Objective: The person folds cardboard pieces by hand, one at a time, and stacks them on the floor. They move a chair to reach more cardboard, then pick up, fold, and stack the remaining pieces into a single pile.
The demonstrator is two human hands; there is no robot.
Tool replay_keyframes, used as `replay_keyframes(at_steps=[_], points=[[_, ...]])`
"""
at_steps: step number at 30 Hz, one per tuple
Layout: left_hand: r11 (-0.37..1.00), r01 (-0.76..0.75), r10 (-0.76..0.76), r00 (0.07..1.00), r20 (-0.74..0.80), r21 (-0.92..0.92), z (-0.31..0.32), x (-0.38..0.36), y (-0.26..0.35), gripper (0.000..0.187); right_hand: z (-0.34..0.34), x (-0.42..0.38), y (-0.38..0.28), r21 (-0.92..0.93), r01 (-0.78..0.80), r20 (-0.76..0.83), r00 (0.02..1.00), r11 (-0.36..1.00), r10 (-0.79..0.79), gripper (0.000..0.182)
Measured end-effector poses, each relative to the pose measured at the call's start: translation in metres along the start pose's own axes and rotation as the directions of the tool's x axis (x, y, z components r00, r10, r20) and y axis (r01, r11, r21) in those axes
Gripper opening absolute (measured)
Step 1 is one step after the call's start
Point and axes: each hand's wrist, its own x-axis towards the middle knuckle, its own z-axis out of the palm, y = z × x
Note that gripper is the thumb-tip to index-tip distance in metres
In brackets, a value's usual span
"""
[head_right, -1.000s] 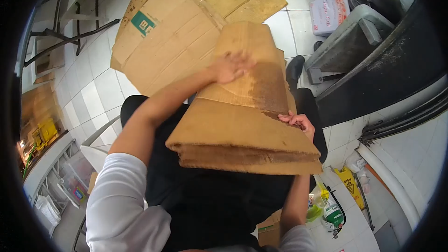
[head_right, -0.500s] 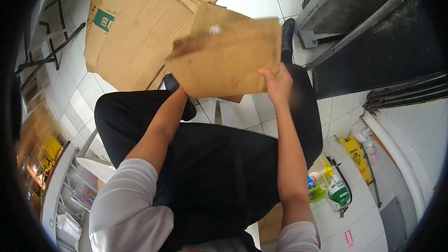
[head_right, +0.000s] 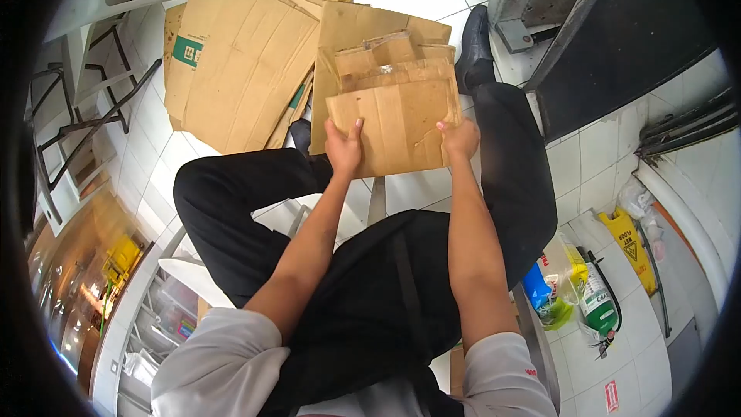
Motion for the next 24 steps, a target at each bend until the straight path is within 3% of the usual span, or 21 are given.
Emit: replay_keyframes(at_steps=[1, 3, 5, 6, 7, 8, 9, 10, 11, 13, 15, 16, 18, 20, 22, 24], points=[[1.0, -0.004, 0.004, 1.0, 0.0, 0.008, 0.003, 0.007, 0.0, 0.059, 0.003, 0.005, 0.005, 0.018, 0.032, 0.021, 0.999, 0.999, -0.033, 0.049], [0.952, 0.165, -0.183, 0.982, 0.046, 0.257, 0.015, 0.031, 0.006, 0.063, 0.002, 0.017, 0.006, 0.039, 0.049, 0.036, 0.998, 0.998, -0.051, 0.049], [0.957, 0.146, -0.166, 0.984, 0.063, 0.249, 0.024, 0.034, -0.007, 0.066, 0.011, 0.013, 0.008, 0.014, 0.204, -0.145, 0.969, 0.979, -0.2, 0.045], [0.966, 0.12, -0.138, 0.988, 0.064, 0.227, 0.02, 0.034, -0.019, 0.068, 0.017, 0.007, 0.015, 0.023, 0.189, -0.127, 0.975, 0.982, -0.185, 0.045], [0.988, 0.09, -0.112, 0.979, 0.171, 0.127, 0.013, 0.036, -0.026, 0.071, 0.015, 0.008, 0.017, 0.237, 0.053, 0.032, 0.998, 0.97, -0.063, 0.042], [0.989, 0.073, -0.097, 0.978, 0.185, 0.132, 0.002, 0.034, -0.031, 0.071, 0.01, 0.013, 0.026, 0.415, -0.112, 0.203, 0.979, 0.903, 0.028, 0.038], [0.89, 0.405, -0.277, 0.847, 0.454, -0.212, -0.011, 0.027, -0.034, 0.071, 0.027, 0.023, 0.044, 0.489, -0.152, 0.264, 0.964, 0.859, 0.02, 0.032], [0.562, 0.724, -0.29, 0.624, 0.725, -0.399, -0.017, 0.017, -0.038, 0.072, 0.027, 0.026, 0.051, 0.488, -0.146, 0.253, 0.967, 0.86, 0.021, 0.032], [0.559, 0.724, -0.289, 0.626, 0.724, -0.403, -0.02, 0.006, -0.045, 0.072, 0.028, 0.023, 0.055, 0.54, -0.101, 0.247, 0.968, 0.835, -0.043, 0.032], [0.665, 0.678, -0.224, 0.58, 0.783, -0.312, -0.034, -0.005, -0.057, 0.077, 0.024, 0.015, 0.048, 0.603, -0.034, 0.242, 0.96, 0.797, -0.142, 0.031], [0.754, 0.589, -0.256, 0.671, 0.696, -0.291, -0.045, -0.005, -0.025, 0.071, 0.005, 0.01, 0.036, 0.449, 0.294, -0.026, 0.948, 0.844, -0.316, 0.036], [0.817, 0.506, -0.231, 0.729, 0.645, -0.279, -0.047, 0.008, -0.012, 0.069, -0.006, 0.011, 0.021, 0.455, 0.318, -0.045, 0.941, 0.832, -0.336, 0.036], [0.827, 0.392, -0.104, 0.81, 0.577, -0.402, -0.083, 0.023, 0.072, 0.064, -0.065, -0.011, -0.02, 0.743, 0.229, -0.024, 0.948, 0.629, -0.318, 0.035], [0.849, 0.229, 0.055, 0.858, 0.511, -0.476, -0.122, 0.04, 0.144, 0.063, -0.128, -0.04, -0.059, 0.816, 0.268, -0.089, 0.934, 0.512, -0.346, 0.037], [0.817, -0.052, 0.31, 0.88, 0.361, -0.574, -0.165, 0.039, 0.224, 0.054, -0.178, -0.061, -0.086, 0.771, 0.464, -0.342, 0.88, 0.436, -0.33, 0.04], [0.804, -0.27, 0.487, 0.81, 0.327, -0.53, -0.204, 0.039, 0.282, 0.054, -0.228, -0.091, -0.11, 0.768, 0.612, -0.539, 0.776, 0.187, -0.327, 0.04]])
